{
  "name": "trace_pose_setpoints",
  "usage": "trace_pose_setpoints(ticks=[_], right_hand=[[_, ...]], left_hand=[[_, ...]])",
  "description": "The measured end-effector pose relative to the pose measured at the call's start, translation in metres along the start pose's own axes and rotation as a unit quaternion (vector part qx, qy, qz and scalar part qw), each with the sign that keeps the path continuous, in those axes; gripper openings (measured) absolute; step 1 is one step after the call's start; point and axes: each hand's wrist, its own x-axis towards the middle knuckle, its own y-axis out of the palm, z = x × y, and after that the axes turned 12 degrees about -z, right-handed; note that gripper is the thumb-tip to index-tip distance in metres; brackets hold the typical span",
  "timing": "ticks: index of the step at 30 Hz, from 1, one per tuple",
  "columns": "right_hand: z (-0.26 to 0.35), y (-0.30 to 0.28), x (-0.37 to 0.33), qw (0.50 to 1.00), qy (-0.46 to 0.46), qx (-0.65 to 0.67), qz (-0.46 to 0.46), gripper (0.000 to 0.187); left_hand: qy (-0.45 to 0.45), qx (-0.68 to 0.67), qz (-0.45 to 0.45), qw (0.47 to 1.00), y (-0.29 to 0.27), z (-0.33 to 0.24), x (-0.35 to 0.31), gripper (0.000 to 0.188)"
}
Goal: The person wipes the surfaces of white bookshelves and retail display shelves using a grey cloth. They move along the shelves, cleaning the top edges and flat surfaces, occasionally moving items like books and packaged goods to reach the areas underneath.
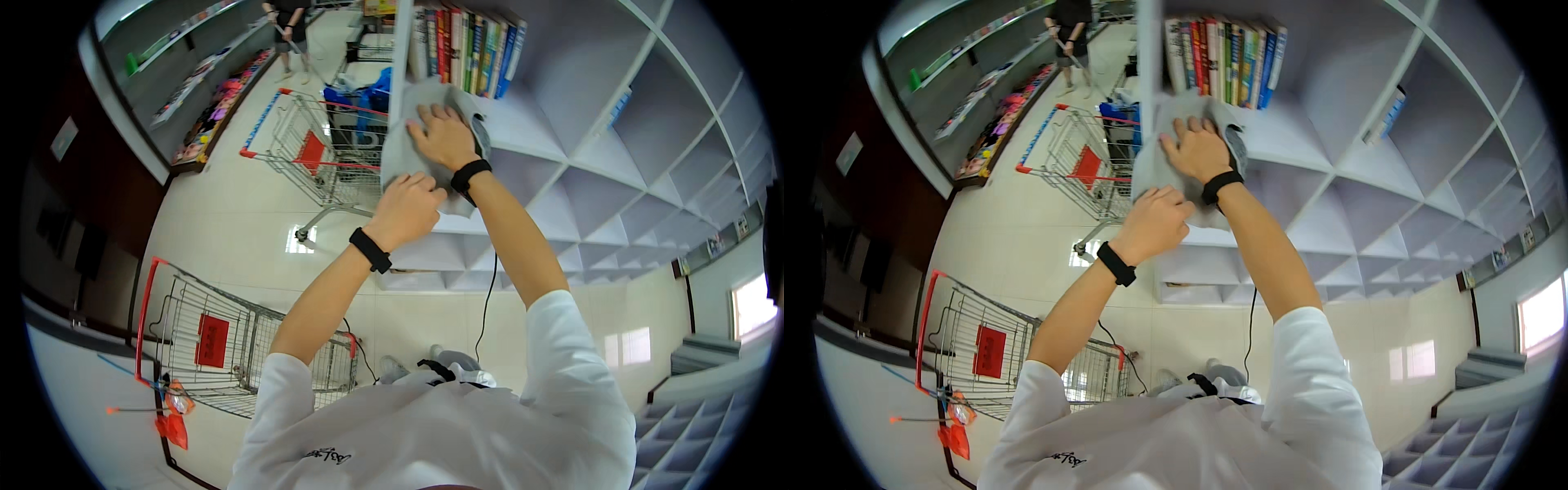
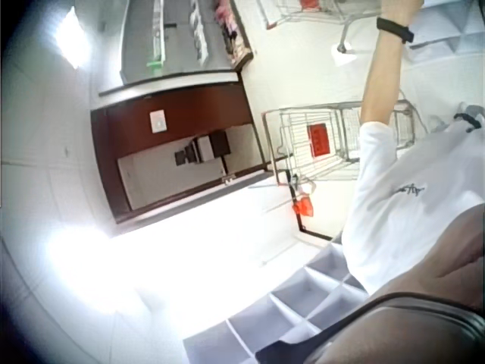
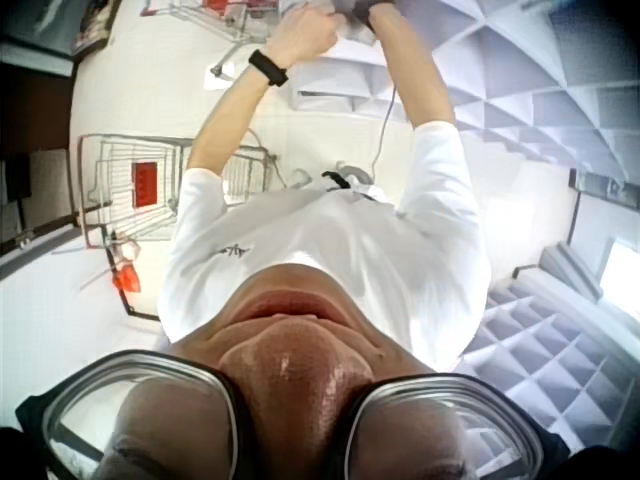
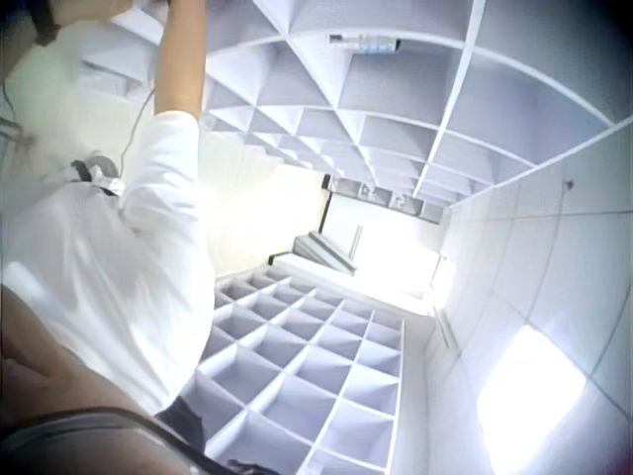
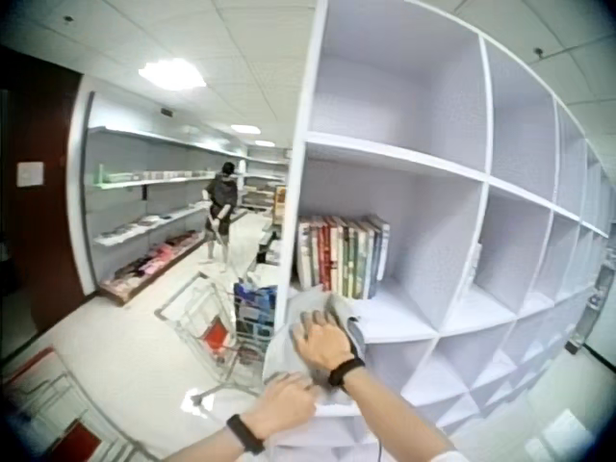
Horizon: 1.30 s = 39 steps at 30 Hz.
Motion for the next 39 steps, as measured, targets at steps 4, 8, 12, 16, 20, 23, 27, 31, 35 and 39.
trace_pose_setpoints(ticks=[4, 8, 12, 16, 20, 23, 27, 31, 35, 39], right_hand=[[-0.028, -0.032, -0.036, 0.997, -0.048, 0.012, -0.051, 0.054], [-0.085, -0.073, -0.066, 0.993, 0.026, -0.105, -0.05, 0.053], [-0.163, -0.11, -0.092, 0.987, 0.081, -0.114, -0.082, 0.04], [-0.176, -0.104, -0.109, 0.978, 0.124, -0.106, -0.133, 0.036], [-0.17, -0.096, -0.105, 0.972, 0.092, -0.131, -0.173, 0.034], [-0.142, -0.081, -0.099, 0.976, 0.06, -0.113, -0.174, 0.038], [-0.073, -0.045, -0.1, 0.975, 0.004, 0.029, -0.218, 0.044], [-0.036, 0.002, -0.135, 0.983, 0.068, 0.171, 0.02, 0.029], [-0.045, 0.042, -0.215, 0.93, 0.231, 0.265, 0.105, 0.027], [-0.055, 0.061, -0.25, 0.906, 0.28, 0.291, 0.127, 0.032]], left_hand=[[-0.002, -0.049, -0.002, 0.999, 0.019, -0.025, 0.009, 0.011], [0.015, -0.084, 0.004, 0.996, 0.04, -0.037, 0.018, 0.013], [0.014, -0.127, -0.029, 0.991, 0.065, -0.066, 0.026, 0.012], [-0.009, -0.177, -0.053, 0.983, 0.064, -0.088, 0.009, 0.011], [-0.067, -0.218, -0.062, 0.972, 0.054, -0.076, -0.025, 0.009], [-0.137, -0.212, -0.037, 0.967, 0.052, -0.061, -0.049, 0.007], [-0.178, -0.22, -0.031, 0.959, 0.045, -0.054, -0.056, 0.007], [-0.183, -0.245, -0.095, 0.947, -0.024, -0.058, -0.017, 0.012], [-0.129, -0.158, -0.14, 0.969, -0.088, -0.047, 0.016, 0.016], [-0.184, -0.112, -0.187, 0.958, -0.101, -0.024, 0.009, 0.017]])
